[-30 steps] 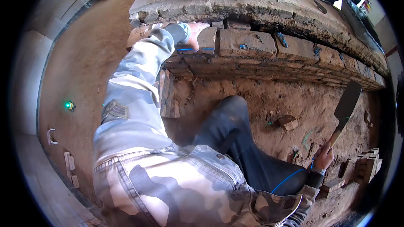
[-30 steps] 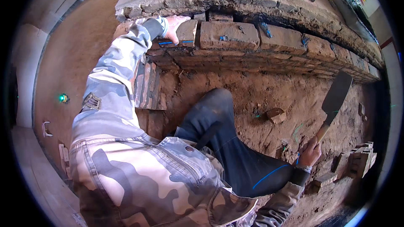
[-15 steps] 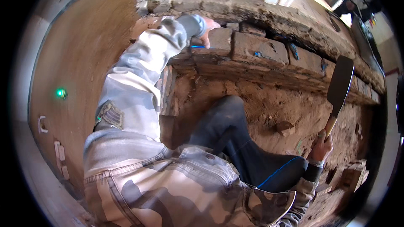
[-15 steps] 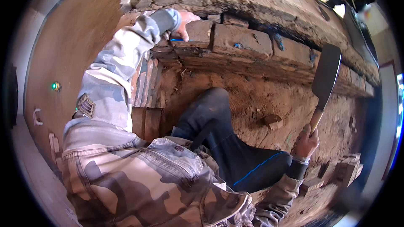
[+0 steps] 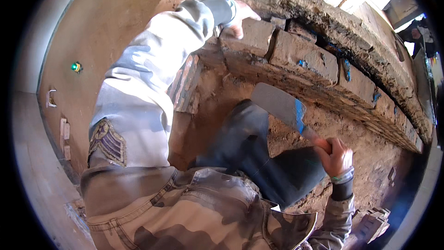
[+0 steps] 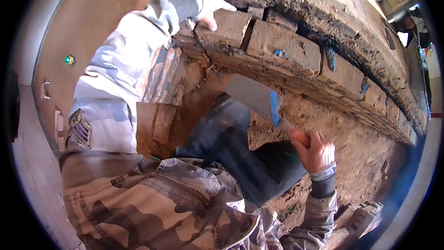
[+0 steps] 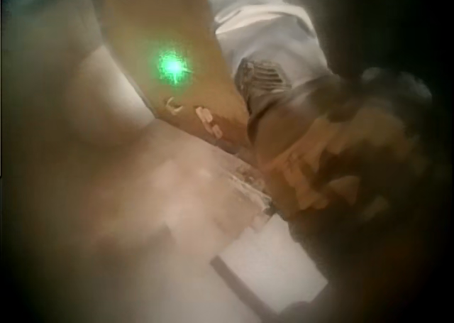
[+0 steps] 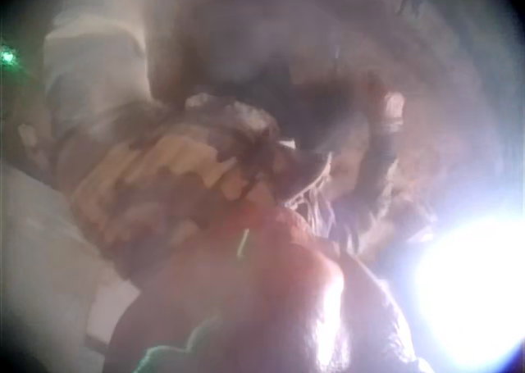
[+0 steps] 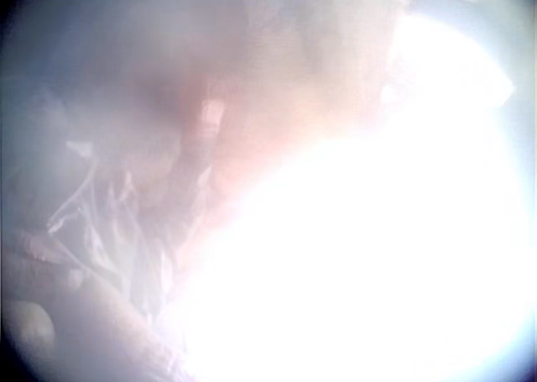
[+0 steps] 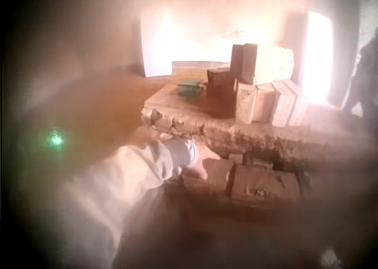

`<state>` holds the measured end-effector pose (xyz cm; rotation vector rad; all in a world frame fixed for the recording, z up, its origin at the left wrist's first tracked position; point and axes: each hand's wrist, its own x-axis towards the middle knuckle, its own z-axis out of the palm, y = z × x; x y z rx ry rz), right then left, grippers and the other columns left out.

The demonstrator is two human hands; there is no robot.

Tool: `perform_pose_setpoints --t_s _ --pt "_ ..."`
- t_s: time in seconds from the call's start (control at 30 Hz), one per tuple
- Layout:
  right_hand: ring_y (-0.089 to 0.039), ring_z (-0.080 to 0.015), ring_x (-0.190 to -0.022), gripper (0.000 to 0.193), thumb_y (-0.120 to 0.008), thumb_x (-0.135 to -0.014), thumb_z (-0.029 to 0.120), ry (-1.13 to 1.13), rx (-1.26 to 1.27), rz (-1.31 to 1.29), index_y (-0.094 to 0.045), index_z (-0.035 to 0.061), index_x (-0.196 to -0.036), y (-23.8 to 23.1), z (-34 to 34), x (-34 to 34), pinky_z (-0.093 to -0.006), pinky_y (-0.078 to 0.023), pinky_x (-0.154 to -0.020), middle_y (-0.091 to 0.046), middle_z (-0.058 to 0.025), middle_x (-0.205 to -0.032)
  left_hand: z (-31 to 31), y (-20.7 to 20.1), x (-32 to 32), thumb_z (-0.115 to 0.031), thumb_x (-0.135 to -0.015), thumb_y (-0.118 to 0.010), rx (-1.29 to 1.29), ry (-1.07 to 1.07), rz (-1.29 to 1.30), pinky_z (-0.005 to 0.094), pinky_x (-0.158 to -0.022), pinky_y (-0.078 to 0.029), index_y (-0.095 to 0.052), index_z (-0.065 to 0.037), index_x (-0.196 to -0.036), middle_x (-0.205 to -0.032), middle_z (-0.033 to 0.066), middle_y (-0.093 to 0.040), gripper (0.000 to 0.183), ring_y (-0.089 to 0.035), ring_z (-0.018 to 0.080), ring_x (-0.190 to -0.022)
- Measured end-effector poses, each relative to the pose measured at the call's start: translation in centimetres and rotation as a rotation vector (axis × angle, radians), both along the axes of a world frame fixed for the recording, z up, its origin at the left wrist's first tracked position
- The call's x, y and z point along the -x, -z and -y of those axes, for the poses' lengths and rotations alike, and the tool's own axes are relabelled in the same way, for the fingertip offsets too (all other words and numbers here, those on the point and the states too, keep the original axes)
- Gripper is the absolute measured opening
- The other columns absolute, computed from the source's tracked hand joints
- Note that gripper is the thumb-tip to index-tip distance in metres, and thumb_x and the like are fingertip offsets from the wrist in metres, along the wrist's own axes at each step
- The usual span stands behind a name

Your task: The person is laying bricks to build a wall. They scoop mortar from a container, spread it on the wall, place bricks, and tap them into position with a trowel.

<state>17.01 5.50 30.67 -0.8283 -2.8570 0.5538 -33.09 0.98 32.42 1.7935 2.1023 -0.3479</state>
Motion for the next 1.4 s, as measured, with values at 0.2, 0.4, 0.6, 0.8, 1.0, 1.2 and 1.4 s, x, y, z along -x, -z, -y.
perform_pose_setpoints --t_s 0.2,0.4,0.6,0.8,1.0,1.2,1.4 --pt "-0.065 -0.0414 -0.068 0.033 -0.075 -0.084 0.033 -0.111 -0.116 0.190 -0.056 0.0059 -0.082 -1.4 -2.0 4.2 -0.0492 -0.049 -0.059 -0.064 -0.0175 -0.074 0.2 0.8 -2.7 -0.064 -0.081 -0.070 0.037 -0.078 -0.124 0.0558 -0.118 -0.022 -0.037 -0.029 -0.155 -0.149 0.0074 -0.051 0.089 -0.043 0.0287 -0.141" --pt "-0.067 -0.0408 -0.075 0.036 -0.073 -0.086 0.039 -0.169 -0.192 0.298 -0.062 0.0051 -0.085 -2.1 -4.6 8.6 -0.0502 -0.052 -0.068 -0.067 -0.0198 -0.075 0.4 0.9 -2.8 -0.063 -0.082 -0.070 0.030 -0.075 -0.126 0.0536 -0.115 -0.026 -0.039 -0.031 -0.154 -0.146 0.0061 -0.055 0.085 -0.046 0.0280 -0.138" --pt "-0.066 -0.0415 -0.078 0.035 -0.074 -0.083 0.036 -0.240 -0.220 0.309 -0.064 0.0030 -0.080 -3.2 -6.7 12.0 -0.0512 -0.051 -0.069 -0.067 -0.0208 -0.077 0.5 1.3 -2.5 -0.064 -0.083 -0.069 -0.033 -0.032 -0.152 0.0549 -0.114 -0.027 -0.041 -0.032 -0.153 -0.140 0.0065 -0.060 0.082 -0.050 0.0290 -0.135" --pt "-0.065 -0.0430 -0.075 0.042 -0.073 -0.083 0.042 -0.287 -0.179 0.257 -0.064 0.0017 -0.077 -2.2 -6.3 14.8 -0.0514 -0.050 -0.067 -0.065 -0.0219 -0.074 0.5 0.9 -2.5 -0.065 -0.082 -0.070 -0.001 -0.046 -0.137 0.0546 -0.116 -0.031 -0.040 -0.032 -0.153 -0.145 0.0079 -0.056 0.084 -0.048 0.0318 -0.137" --pt "-0.066 -0.0417 -0.076 0.043 -0.069 -0.087 0.046 -0.209 -0.113 0.271 -0.066 0.0044 -0.076 -0.5 -3.9 18.4 -0.0510 -0.050 -0.067 -0.066 -0.0219 -0.076 0.7 2.1 -1.7 -0.065 -0.079 -0.072 -0.094 -0.007 -0.133 0.0478 -0.106 -0.045 -0.042 -0.031 -0.152 -0.126 0.0148 -0.067 0.085 -0.060 0.0358 -0.122" --pt "-0.070 -0.0415 -0.081 0.028 -0.065 -0.085 0.030 -0.200 -0.087 0.233 -0.072 0.0029 -0.085 2.2 -0.4 22.3 -0.0508 -0.056 -0.073 -0.070 -0.0245 -0.082 0.5 2.4 -1.4 -0.063 -0.079 -0.073 -0.138 0.035 -0.106 0.0489 -0.103 -0.047 -0.044 -0.029 -0.151 -0.124 0.0175 -0.066 0.085 -0.061 0.0381 -0.119" --pt "-0.068 -0.0423 -0.080 0.030 -0.068 -0.085 0.035 -0.174 -0.057 0.097 -0.065 0.0052 -0.089 2.4 -0.5 18.3 -0.0527 -0.054 -0.071 -0.070 -0.0224 -0.082 0.6 1.6 -2.1 -0.063 -0.078 -0.073 -0.097 0.019 -0.107 0.0476 -0.105 -0.046 -0.044 -0.029 -0.151 -0.128 0.0180 -0.064 0.085 -0.058 0.0376 -0.122"
